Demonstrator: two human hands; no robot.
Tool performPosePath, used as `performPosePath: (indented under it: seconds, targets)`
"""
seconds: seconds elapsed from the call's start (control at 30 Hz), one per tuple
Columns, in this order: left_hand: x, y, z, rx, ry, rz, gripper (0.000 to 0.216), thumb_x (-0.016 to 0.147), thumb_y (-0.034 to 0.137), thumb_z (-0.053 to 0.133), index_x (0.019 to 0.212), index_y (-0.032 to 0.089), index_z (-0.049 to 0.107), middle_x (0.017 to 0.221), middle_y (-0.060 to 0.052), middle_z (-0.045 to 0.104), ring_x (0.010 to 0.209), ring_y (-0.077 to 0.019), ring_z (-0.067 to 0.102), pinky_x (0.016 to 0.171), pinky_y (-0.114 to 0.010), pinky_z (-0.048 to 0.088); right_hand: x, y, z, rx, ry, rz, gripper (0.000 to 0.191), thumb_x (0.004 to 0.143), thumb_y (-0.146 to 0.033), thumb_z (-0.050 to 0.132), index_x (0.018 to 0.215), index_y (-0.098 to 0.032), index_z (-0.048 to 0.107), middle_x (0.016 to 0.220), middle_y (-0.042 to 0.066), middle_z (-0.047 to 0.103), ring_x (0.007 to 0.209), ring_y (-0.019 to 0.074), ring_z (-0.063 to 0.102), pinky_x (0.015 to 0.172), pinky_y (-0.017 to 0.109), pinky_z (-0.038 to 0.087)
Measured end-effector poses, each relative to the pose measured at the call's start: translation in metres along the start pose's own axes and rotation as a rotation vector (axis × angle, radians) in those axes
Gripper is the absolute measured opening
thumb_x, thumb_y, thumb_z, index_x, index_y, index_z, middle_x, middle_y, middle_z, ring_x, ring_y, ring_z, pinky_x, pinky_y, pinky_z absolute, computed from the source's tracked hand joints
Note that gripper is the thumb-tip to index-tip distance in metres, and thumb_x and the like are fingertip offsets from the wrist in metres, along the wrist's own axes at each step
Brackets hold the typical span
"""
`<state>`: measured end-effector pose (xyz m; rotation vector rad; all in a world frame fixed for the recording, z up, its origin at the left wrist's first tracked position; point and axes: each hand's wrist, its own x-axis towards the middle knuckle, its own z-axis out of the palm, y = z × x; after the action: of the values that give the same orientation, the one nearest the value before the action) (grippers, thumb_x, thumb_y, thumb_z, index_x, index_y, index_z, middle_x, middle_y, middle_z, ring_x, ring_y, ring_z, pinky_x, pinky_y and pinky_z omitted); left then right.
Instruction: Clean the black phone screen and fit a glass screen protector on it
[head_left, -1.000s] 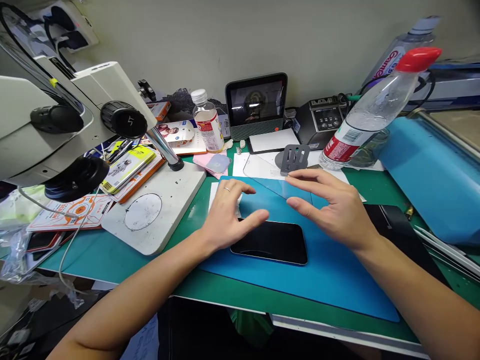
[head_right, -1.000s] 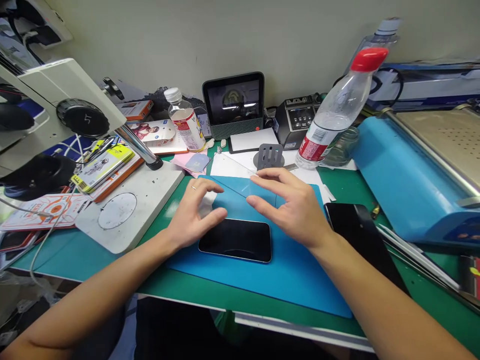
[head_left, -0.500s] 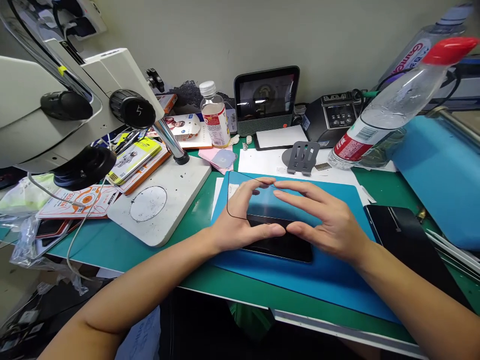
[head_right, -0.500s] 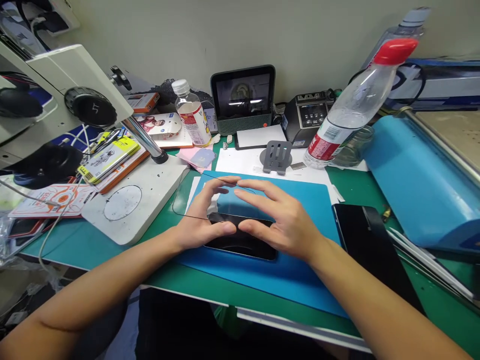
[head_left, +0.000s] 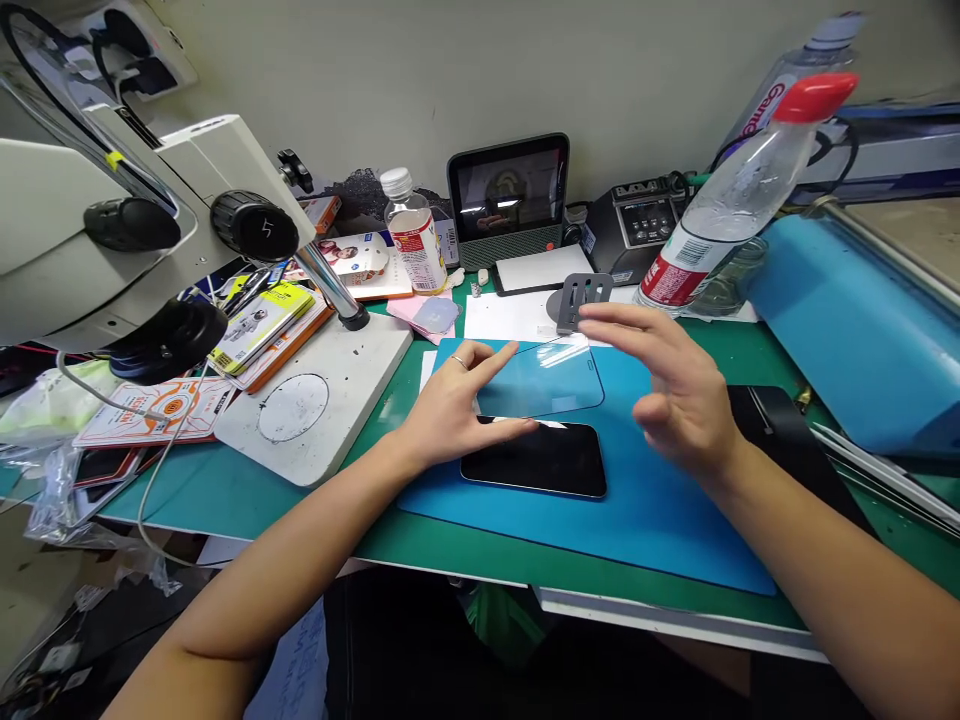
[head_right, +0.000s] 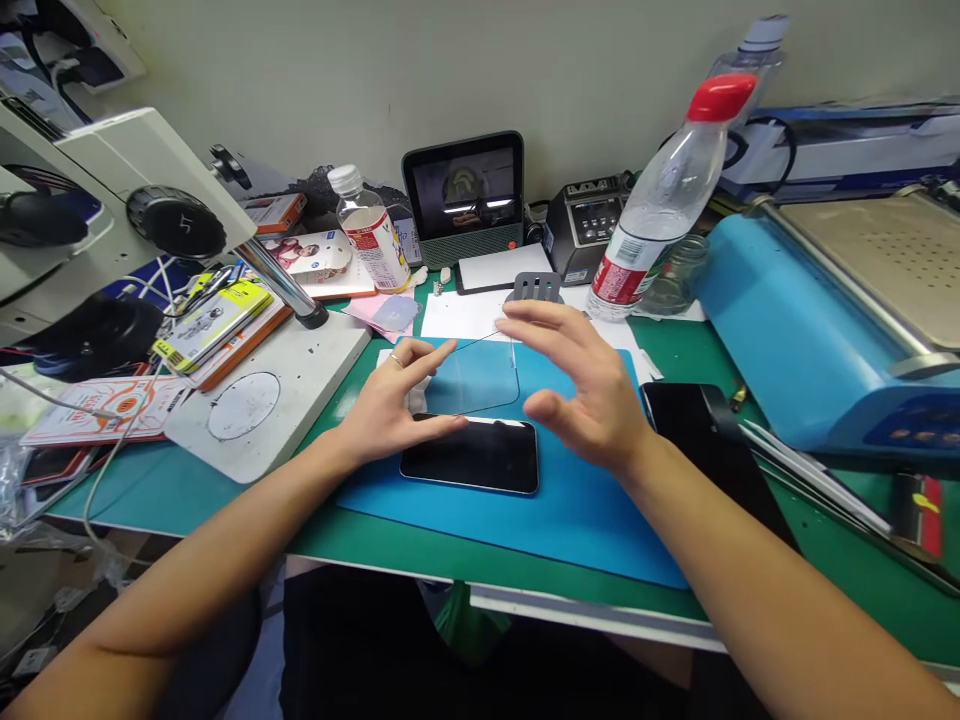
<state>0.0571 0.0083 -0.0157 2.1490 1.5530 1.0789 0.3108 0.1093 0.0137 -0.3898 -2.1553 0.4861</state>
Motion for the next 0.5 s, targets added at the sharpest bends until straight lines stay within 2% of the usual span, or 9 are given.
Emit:
performPosePath:
  seconds: [0.13, 0.33, 0.4, 0.5]
  targets:
    - [0.000, -0.002, -0.003, 0.064, -0.009, -0.026, 0.083, 0.085, 0.065, 0.079, 0.154, 0.024, 0.057, 0.121, -0.010, 0.059, 0.105, -0.0250, 0.062, 0.096, -0.042, 0.057, 0.002, 0.003, -0.001, -0.146, -0.144, -0.153, 0.058, 0.094, -0.076, 0.057, 0.123, -0.032, 0.080, 0.158, 0.011, 0.059, 0.143, 0.0410, 0.056, 0.117, 0.066, 0.045]
    - [0.002, 0.002, -0.006, 0.094, -0.067, -0.066, 0.078, 0.086, 0.067, 0.076, 0.149, 0.023, 0.061, 0.118, -0.009, 0.060, 0.100, -0.0245, 0.063, 0.092, -0.042, 0.058, 0.006, -0.003, -0.002, -0.142, -0.162, -0.204, 0.035, 0.095, -0.059, 0.069, 0.096, -0.026, 0.082, 0.145, 0.014, 0.070, 0.138, 0.0392, 0.060, 0.111, 0.064, 0.051]
    - [0.003, 0.004, -0.008, 0.107, -0.099, -0.052, 0.079, 0.087, 0.067, 0.076, 0.150, 0.022, 0.060, 0.119, -0.009, 0.061, 0.102, -0.0252, 0.064, 0.093, -0.042, 0.057, 0.006, -0.005, -0.003, -0.112, -0.149, -0.178, 0.039, 0.098, -0.061, 0.063, 0.095, -0.026, 0.081, 0.142, 0.013, 0.072, 0.136, 0.0375, 0.062, 0.111, 0.062, 0.051]
    - [0.003, 0.009, -0.013, 0.184, -0.216, -0.005, 0.079, 0.088, 0.068, 0.074, 0.148, 0.019, 0.060, 0.118, -0.011, 0.063, 0.103, -0.0278, 0.064, 0.092, -0.043, 0.057, 0.005, -0.003, -0.003, -0.056, -0.083, -0.103, 0.054, 0.106, -0.064, 0.041, 0.105, -0.027, 0.080, 0.139, 0.012, 0.074, 0.136, 0.0326, 0.064, 0.113, 0.057, 0.049]
